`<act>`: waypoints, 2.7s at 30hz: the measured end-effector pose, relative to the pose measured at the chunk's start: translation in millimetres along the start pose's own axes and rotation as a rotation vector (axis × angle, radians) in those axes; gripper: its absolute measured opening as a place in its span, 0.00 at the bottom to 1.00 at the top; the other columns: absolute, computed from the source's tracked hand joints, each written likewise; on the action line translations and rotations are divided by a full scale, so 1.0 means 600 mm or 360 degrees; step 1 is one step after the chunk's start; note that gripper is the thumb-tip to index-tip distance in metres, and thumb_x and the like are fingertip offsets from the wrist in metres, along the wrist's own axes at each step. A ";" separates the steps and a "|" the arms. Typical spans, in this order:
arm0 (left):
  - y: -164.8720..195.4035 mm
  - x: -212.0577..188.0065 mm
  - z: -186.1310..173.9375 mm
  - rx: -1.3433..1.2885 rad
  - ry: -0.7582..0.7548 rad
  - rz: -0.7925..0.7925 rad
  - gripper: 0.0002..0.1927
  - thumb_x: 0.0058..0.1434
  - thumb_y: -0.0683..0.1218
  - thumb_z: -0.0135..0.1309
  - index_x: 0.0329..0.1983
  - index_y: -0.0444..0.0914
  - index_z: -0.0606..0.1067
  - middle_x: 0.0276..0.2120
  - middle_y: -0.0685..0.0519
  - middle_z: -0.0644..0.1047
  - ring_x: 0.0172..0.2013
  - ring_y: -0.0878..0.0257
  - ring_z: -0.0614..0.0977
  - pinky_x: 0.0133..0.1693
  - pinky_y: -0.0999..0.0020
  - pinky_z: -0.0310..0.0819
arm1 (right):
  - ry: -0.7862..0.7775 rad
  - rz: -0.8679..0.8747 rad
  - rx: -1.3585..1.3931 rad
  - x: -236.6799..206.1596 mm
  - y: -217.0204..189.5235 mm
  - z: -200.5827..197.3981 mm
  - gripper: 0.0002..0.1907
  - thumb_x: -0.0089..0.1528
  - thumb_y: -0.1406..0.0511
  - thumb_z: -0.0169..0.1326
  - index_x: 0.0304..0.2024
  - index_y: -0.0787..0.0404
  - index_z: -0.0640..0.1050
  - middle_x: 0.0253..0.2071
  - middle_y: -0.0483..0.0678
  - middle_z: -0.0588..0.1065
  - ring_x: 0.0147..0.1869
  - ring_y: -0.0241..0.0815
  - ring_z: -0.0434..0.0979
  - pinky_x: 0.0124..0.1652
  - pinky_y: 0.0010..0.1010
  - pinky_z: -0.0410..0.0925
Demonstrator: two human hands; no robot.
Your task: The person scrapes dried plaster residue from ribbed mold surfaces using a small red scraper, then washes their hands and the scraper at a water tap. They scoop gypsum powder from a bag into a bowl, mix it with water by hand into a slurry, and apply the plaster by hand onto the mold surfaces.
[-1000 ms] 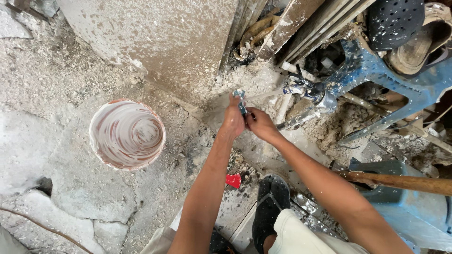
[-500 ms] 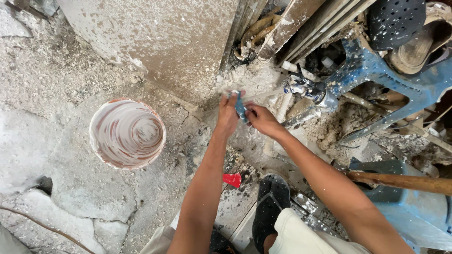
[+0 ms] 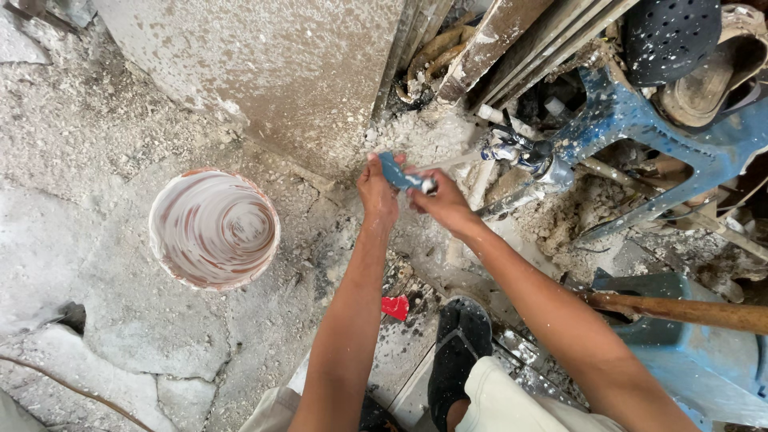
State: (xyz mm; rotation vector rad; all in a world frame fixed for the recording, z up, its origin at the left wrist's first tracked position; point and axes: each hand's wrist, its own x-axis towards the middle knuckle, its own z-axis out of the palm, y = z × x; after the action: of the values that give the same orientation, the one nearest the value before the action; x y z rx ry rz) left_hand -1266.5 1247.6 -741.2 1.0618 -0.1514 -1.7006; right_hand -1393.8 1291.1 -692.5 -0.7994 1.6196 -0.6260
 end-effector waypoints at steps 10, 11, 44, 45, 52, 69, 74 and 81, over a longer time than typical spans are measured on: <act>-0.116 -0.003 -0.016 0.0291 0.0091 0.0548 0.15 0.74 0.42 0.58 0.53 0.26 0.70 0.41 0.41 0.76 0.40 0.60 0.76 0.46 0.58 0.78 | 0.0327 -0.0489 0.1190 0.056 0.029 0.041 0.16 0.63 0.72 0.58 0.51 0.61 0.68 0.45 0.48 0.74 0.46 0.38 0.76 0.45 0.32 0.74; -0.115 -0.004 -0.020 0.0567 0.0188 0.0598 0.17 0.76 0.43 0.60 0.50 0.23 0.70 0.39 0.37 0.75 0.37 0.60 0.73 0.44 0.56 0.77 | 0.0332 -0.0475 0.1096 0.056 0.030 0.044 0.15 0.65 0.70 0.57 0.51 0.63 0.69 0.46 0.49 0.74 0.47 0.38 0.76 0.46 0.31 0.73; -0.076 -0.051 0.133 0.1874 -0.0812 0.1082 0.36 0.78 0.66 0.17 0.82 0.47 0.31 0.83 0.42 0.35 0.82 0.45 0.43 0.79 0.41 0.34 | 0.0000 -0.0700 0.1238 -0.046 0.036 -0.055 0.19 0.73 0.64 0.42 0.63 0.65 0.67 0.61 0.51 0.71 0.64 0.42 0.71 0.65 0.34 0.67; -0.081 -0.050 0.128 0.1683 -0.0769 0.0966 0.36 0.77 0.62 0.21 0.82 0.46 0.32 0.80 0.41 0.40 0.78 0.46 0.48 0.76 0.44 0.40 | -0.0044 -0.0773 0.1199 -0.049 0.043 -0.053 0.17 0.73 0.66 0.43 0.62 0.66 0.67 0.59 0.52 0.72 0.63 0.42 0.72 0.64 0.34 0.68; -0.029 -0.042 0.105 0.0351 -0.0776 0.0402 0.36 0.70 0.40 0.46 0.78 0.39 0.48 0.65 0.38 0.70 0.60 0.57 0.77 0.63 0.59 0.74 | 0.0528 -0.0817 0.0265 -0.030 -0.012 -0.051 0.23 0.62 0.75 0.53 0.59 0.62 0.66 0.43 0.46 0.76 0.45 0.32 0.76 0.43 0.25 0.72; -0.027 -0.022 0.029 0.1146 -0.0419 0.0382 0.38 0.71 0.61 0.42 0.78 0.43 0.48 0.69 0.37 0.59 0.66 0.45 0.64 0.67 0.50 0.55 | -0.0005 -0.0394 -0.0241 0.032 0.050 -0.011 0.12 0.72 0.66 0.42 0.54 0.68 0.69 0.42 0.48 0.74 0.43 0.37 0.72 0.44 0.31 0.69; -0.035 -0.006 -0.084 0.1666 -0.0320 0.0765 0.31 0.77 0.59 0.28 0.78 0.40 0.55 0.74 0.36 0.60 0.72 0.40 0.59 0.72 0.49 0.44 | -0.0265 -0.0299 0.0228 0.050 0.050 0.000 0.16 0.64 0.70 0.41 0.55 0.68 0.64 0.43 0.47 0.74 0.44 0.36 0.79 0.47 0.28 0.76; -0.057 -0.020 -0.229 0.1356 0.0532 0.0410 0.26 0.74 0.56 0.34 0.63 0.34 0.67 0.58 0.35 0.72 0.57 0.39 0.76 0.57 0.49 0.73 | -0.0274 -0.0299 0.0176 0.066 0.033 0.013 0.19 0.74 0.60 0.44 0.60 0.66 0.73 0.33 0.46 0.63 0.34 0.33 0.63 0.37 0.26 0.63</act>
State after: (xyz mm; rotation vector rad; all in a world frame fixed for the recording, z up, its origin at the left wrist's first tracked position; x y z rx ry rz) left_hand -1193.3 1324.8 -835.4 1.8359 -0.8086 -1.1954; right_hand -1393.6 1272.4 -733.5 -0.9048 1.3520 -0.7527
